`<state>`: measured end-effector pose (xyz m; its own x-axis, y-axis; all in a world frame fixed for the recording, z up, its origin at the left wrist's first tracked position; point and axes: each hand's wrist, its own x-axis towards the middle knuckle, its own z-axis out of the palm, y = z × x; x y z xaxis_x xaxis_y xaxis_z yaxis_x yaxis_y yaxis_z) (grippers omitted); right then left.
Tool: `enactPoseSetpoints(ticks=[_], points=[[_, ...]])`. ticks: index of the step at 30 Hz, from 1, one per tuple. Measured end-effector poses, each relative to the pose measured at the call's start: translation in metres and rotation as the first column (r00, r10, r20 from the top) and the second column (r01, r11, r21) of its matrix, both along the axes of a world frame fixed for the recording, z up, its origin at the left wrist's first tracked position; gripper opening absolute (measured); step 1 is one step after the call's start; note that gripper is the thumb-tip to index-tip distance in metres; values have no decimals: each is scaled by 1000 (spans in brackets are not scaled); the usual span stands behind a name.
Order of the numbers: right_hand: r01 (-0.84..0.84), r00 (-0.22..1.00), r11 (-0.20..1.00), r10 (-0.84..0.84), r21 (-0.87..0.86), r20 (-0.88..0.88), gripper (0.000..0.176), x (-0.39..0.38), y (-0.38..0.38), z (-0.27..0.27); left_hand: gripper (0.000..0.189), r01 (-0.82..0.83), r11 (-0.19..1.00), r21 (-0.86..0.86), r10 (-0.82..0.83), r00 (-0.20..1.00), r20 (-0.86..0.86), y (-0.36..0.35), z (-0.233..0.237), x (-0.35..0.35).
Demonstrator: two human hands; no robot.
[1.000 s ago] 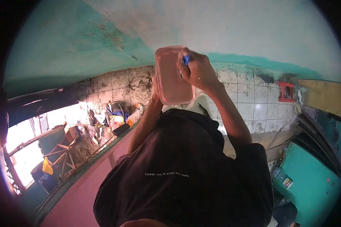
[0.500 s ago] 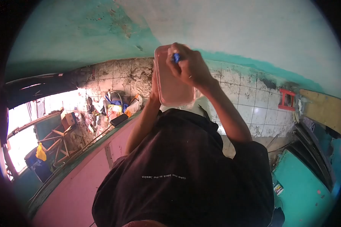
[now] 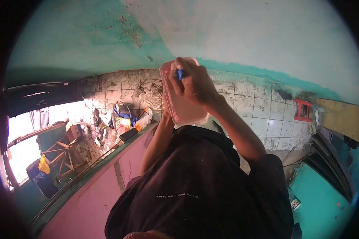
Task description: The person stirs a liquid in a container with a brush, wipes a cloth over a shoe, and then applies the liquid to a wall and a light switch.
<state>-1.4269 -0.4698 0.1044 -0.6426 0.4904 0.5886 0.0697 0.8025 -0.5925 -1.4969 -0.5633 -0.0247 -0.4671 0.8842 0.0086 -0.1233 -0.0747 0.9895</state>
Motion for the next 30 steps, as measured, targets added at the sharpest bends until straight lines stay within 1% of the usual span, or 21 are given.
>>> enactPoseSetpoints(ticks=[2,3,4,5,6,7,8,10,12,14,15,16,18,20,21,22,24,25,27,28,30], points=[[-142,990,946,139,-292,-32,11,3,-18,-6,63,-32,998,-60,41,988,148,-7,-3,-12],[-139,990,961,139,-238,-17,12,6,-25,-8,62,-56,994,-92,47,994,-103,-12,-14,-15],[-139,990,961,139,-238,-15,12,12,-25,-8,62,-56,994,-92,47,994,-102,-11,-19,-20],[-144,989,953,150,-265,5,12,20,-21,-9,65,-15,990,142,-63,846,529,-7,-22,-29],[-151,986,944,165,-292,25,12,29,-16,-8,67,-128,930,346,-285,347,893,-4,-25,-34],[-120,988,969,137,-215,70,12,33,-4,-4,70,-96,944,317,-255,398,881,-6,-15,-32],[-55,990,924,99,-378,98,16,34,3,-6,70,-98,944,315,-254,394,883,-4,-2,-29],[41,994,977,-19,-207,109,20,23,14,-1,71,-60,964,260,-218,389,895,6,25,-17],[28,998,986,-19,-165,56,18,14,10,3,69,-61,975,212,-172,388,905,15,34,-6],[20,1000,992,-20,-123,1,17,16,6,4,67,-16,972,233,-195,493,848,19,24,-4],[-62,996,973,76,-223,55,16,24,1,4,67,14,812,584,-560,303,771,22,-8,-12],[-135,980,936,176,-325,98,15,32,-3,3,67,16,811,585,-562,300,771,21,0,-16],[-134,972,949,182,-287,148,18,45,3,5,67,15,956,292,-278,348,895,23,14,-21],[-18,979,904,102,-428,174,9,55,13,12,67,-7,970,244,-223,373,900,27,21,-21],[90,966,934,2,-345,257,9,53,19,12,66,27,948,318,-301,400,865,28,26,-19],[86,982,965,-40,-248,185,17,43,21,18,65,64,919,389,-378,425,823,30,30,-17],[150,980,989,-147,-14,135,14,28,25,16,64,68,930,362,-351,459,816,37,37,-7],[152,980,988,-149,-15,135,14,24,22,12,63,68,940,333,-321,496,807,40,39,-4],[-25,994,973,48,-229,96,11,19,17,4,62,69,930,361,-341,531,776,37,23,-9],[-190,977,968,203,-165,66,12,22,12,13,61,72,919,388,-358,565,743,36,17,-14],[-202,968,974,214,-98,130,13,30,3,17,62,71,920,386,-356,563,746,33,20,-27]])
